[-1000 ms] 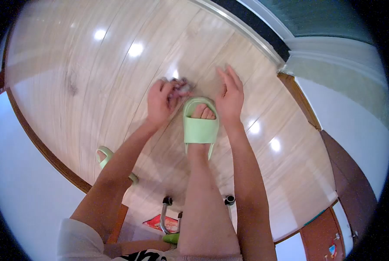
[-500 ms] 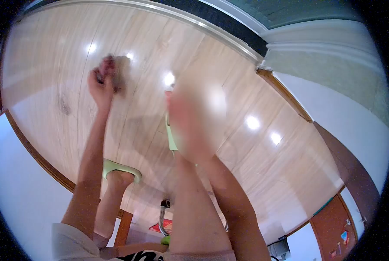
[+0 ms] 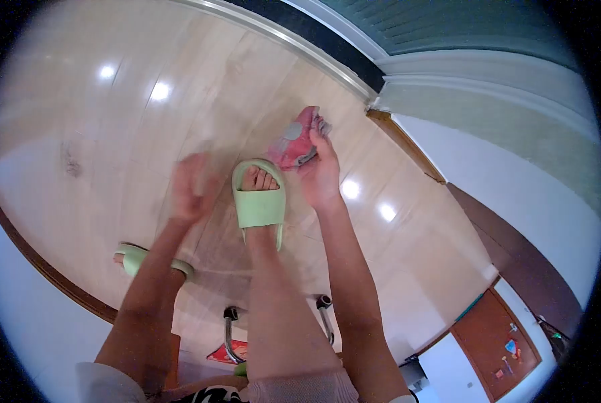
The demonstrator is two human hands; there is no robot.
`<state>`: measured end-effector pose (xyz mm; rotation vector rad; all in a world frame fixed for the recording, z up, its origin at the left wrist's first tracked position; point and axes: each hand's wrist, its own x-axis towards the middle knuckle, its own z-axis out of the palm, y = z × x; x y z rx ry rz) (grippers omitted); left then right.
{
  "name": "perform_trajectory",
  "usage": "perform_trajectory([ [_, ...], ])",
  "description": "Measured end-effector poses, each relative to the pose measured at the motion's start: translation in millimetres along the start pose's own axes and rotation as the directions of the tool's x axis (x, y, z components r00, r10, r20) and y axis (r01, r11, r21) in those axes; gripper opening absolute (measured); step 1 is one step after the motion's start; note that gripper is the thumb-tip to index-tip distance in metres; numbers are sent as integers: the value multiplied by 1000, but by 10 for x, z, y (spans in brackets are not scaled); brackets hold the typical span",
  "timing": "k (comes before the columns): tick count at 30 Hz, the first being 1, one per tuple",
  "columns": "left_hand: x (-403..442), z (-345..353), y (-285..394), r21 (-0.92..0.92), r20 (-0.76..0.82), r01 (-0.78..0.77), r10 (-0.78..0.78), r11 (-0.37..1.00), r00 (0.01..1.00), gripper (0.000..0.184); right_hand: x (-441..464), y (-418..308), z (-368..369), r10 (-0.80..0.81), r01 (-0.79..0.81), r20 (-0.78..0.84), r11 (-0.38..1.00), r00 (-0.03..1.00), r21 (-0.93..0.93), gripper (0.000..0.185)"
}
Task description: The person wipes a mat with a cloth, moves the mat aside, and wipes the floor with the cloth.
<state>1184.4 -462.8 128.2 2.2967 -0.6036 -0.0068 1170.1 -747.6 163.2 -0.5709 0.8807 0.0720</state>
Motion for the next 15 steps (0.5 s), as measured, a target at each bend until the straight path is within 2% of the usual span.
perform_trajectory([
  [2, -36, -425, -445, 140, -19, 34, -31, 990, 999, 42, -7, -68, -154, -165, 97, -204, 947, 965, -305, 42],
  [4, -216, -699, -858, 269, -105, 134, -109, 954, 988, 42, -11, -134, -267, -356, 125, -295, 799, 887, -588, 39],
  [6, -380, -898, -1167, 326, -204, 289, -231, 900, 951, 42, 124, -127, -556, -590, 68, -279, 497, 757, -865, 39],
  [7, -417, -888, -1233, 361, -207, 304, -242, 882, 948, 42, 312, -60, -926, -723, -11, -216, 277, 656, -961, 39],
  [9, -402, -787, -1289, 426, -211, 331, -263, 842, 941, 41, 511, 124, -781, -833, -30, -90, 88, 546, -996, 38],
  [10, -374, -745, -1304, 400, -223, 352, -282, 846, 933, 40, 611, 216, -705, -875, -59, -26, -3, 483, -998, 38],
  [11, -357, -738, -1271, 376, -230, 376, -307, 847, 923, 40, 727, 349, -518, -881, -23, 83, -105, 466, -994, 37],
  [12, -391, -784, -1221, 359, -230, 400, -335, 843, 914, 40, 779, 514, -218, -851, 35, 104, -101, 514, -994, 37],
  [13, -403, -789, -1264, 381, -237, 370, -297, 847, 925, 40, 830, 677, 92, -819, 91, 126, -90, 561, -992, 37],
  [14, -387, -791, -1304, 376, -227, 392, -326, 840, 917, 42, 905, 821, 480, -748, 157, 81, 31, 658, -987, 37],
  [15, -420, -797, -1296, 369, -209, 416, -362, 831, 908, 44, 1059, 972, 663, -608, 59, 339, -432, 718, -900, 42],
])
